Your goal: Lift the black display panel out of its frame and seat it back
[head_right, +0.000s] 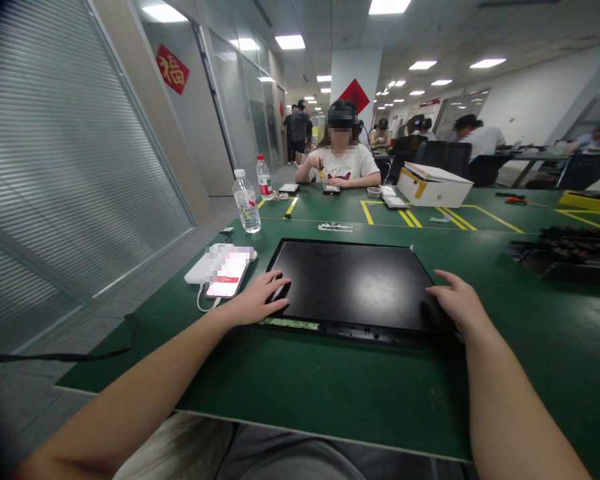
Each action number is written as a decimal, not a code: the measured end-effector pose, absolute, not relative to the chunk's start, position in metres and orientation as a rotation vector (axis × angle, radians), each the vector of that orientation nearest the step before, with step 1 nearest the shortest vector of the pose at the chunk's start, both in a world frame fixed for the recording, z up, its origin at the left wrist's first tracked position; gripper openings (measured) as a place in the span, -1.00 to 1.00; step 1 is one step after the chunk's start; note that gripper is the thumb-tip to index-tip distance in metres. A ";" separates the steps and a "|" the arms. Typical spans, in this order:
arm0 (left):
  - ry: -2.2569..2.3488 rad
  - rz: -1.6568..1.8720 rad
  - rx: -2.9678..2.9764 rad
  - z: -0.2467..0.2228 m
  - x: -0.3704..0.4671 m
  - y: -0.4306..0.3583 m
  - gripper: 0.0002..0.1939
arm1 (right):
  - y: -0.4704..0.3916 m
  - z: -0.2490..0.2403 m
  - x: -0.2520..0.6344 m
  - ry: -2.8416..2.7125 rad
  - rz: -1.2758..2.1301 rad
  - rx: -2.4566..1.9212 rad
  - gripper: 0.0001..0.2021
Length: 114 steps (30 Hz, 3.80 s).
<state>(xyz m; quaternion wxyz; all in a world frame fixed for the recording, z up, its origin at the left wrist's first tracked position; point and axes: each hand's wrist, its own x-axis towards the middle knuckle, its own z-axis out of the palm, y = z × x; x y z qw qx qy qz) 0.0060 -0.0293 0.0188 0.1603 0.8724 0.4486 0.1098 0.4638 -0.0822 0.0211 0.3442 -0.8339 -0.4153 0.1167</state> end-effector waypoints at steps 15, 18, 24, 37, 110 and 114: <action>1.286 0.310 2.480 0.019 0.007 -0.030 -0.36 | -0.086 0.033 0.454 -0.925 0.362 -2.185 -0.40; 1.294 0.309 2.481 0.020 0.007 -0.030 -0.35 | -0.086 0.035 0.452 -0.996 0.357 -2.241 -0.42; 1.280 0.326 2.482 0.018 0.006 -0.029 -0.35 | -0.084 0.032 0.453 -1.141 0.251 -2.368 -0.47; 1.295 0.302 2.498 0.017 0.007 -0.029 -0.34 | -0.087 0.036 0.446 -1.327 0.173 -2.503 -0.50; 1.646 0.400 2.411 0.033 0.000 -0.018 -0.52 | -0.073 0.009 0.485 -1.415 0.216 -2.604 -0.47; 1.738 0.358 2.383 0.035 -0.001 -0.019 -0.59 | -0.073 0.007 0.486 -1.434 0.185 -2.593 -0.46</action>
